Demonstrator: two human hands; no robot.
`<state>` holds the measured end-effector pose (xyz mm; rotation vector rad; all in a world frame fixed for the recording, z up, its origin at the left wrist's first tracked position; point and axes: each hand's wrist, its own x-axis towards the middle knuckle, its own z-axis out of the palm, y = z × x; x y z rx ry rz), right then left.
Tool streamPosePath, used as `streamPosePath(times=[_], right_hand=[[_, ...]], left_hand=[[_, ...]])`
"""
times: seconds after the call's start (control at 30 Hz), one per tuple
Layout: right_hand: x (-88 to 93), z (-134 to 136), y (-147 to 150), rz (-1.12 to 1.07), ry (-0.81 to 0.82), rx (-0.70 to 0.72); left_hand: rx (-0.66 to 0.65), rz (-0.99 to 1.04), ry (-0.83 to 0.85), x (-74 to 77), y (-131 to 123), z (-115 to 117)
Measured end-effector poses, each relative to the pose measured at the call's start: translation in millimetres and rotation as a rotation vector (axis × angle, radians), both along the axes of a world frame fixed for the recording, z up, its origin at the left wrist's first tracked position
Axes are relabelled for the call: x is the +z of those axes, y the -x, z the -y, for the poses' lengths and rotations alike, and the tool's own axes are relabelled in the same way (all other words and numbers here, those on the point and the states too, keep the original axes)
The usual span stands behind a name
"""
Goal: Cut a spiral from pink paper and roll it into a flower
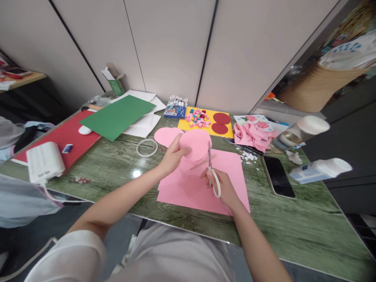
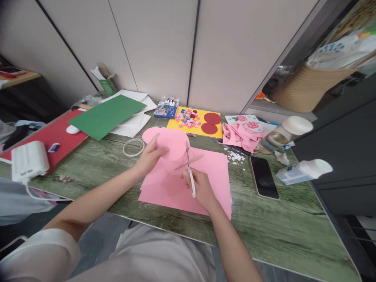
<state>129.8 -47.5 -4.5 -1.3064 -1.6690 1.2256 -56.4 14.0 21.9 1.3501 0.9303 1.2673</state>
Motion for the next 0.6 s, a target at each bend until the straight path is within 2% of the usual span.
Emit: streamPosePath(times=[0.6], right_hand=[[-1.9, -0.2, -1.2, 0.01, 0.009, 0.005]], left_hand=[[0.044, 0.036, -0.026, 1.0, 1.0, -2.6]])
